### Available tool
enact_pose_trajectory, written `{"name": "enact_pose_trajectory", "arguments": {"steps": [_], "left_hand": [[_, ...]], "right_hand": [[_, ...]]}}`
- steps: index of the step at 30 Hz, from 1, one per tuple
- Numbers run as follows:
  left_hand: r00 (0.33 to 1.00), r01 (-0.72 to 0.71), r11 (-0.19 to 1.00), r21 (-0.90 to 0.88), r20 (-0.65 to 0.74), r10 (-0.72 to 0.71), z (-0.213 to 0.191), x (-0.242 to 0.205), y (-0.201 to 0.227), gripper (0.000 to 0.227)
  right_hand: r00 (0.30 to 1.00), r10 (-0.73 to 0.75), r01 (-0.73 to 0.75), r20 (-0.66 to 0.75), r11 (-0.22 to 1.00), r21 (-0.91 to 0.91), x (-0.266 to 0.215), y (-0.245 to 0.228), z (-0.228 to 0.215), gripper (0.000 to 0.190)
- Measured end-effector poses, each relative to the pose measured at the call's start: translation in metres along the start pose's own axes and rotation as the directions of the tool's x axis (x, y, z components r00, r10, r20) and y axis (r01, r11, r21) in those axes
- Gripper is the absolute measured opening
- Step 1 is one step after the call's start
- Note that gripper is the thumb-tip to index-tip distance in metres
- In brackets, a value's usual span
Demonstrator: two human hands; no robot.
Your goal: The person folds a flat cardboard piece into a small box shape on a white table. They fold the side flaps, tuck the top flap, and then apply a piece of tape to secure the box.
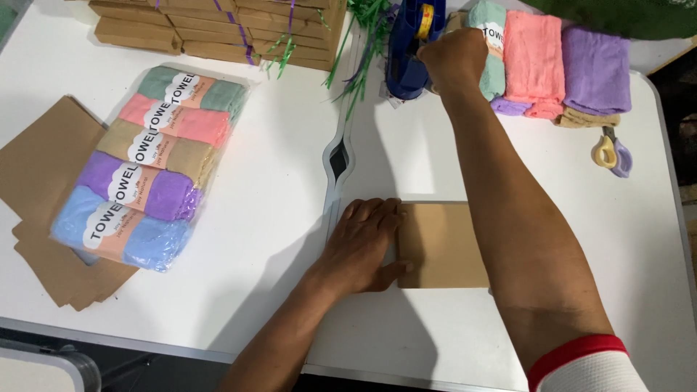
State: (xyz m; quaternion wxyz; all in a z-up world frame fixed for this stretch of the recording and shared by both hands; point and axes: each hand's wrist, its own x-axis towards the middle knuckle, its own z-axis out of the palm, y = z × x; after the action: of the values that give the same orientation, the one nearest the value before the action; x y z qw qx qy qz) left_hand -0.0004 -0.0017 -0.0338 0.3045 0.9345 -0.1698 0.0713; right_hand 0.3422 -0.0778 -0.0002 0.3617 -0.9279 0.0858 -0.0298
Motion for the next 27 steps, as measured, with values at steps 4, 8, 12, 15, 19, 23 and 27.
{"name": "enact_pose_trajectory", "arguments": {"steps": [4,8,12,15,19,23,27], "left_hand": [[0.997,-0.045,0.998,0.033,-0.065,0.047,0.005,0.0,-0.003,0.069],[1.0,-0.022,0.999,0.043,-0.018,0.022,0.003,0.001,-0.003,0.076],[1.0,0.0,1.0,0.006,0.023,0.0,0.002,0.001,-0.002,0.08],[1.0,0.004,1.0,-0.005,0.017,-0.004,0.001,0.001,-0.002,0.076],[0.997,0.036,0.999,-0.001,0.074,-0.036,0.003,0.001,-0.002,0.082],[0.996,0.047,0.999,-0.002,0.078,-0.047,0.003,0.001,-0.002,0.077],[0.995,0.051,0.999,-0.004,0.09,-0.05,0.002,0.002,-0.002,0.075]], "right_hand": [[0.983,0.172,-0.18,0.063,0.97,0.164,-0.042,-0.037,-0.025,0.017],[0.947,0.291,-0.32,0.135,0.887,0.334,-0.049,-0.041,-0.032,0.033],[0.935,0.266,-0.352,0.234,0.772,0.53,-0.061,-0.038,-0.044,0.013],[0.937,0.26,-0.347,0.233,0.77,0.536,-0.062,-0.037,-0.044,0.012],[0.942,0.237,-0.332,0.236,0.743,0.58,-0.063,-0.03,-0.041,0.017],[0.972,0.184,-0.234,0.146,0.799,0.554,-0.058,-0.021,-0.029,0.019],[0.997,0.076,-0.076,0.017,0.908,0.412,-0.046,-0.003,-0.014,0.057]]}}
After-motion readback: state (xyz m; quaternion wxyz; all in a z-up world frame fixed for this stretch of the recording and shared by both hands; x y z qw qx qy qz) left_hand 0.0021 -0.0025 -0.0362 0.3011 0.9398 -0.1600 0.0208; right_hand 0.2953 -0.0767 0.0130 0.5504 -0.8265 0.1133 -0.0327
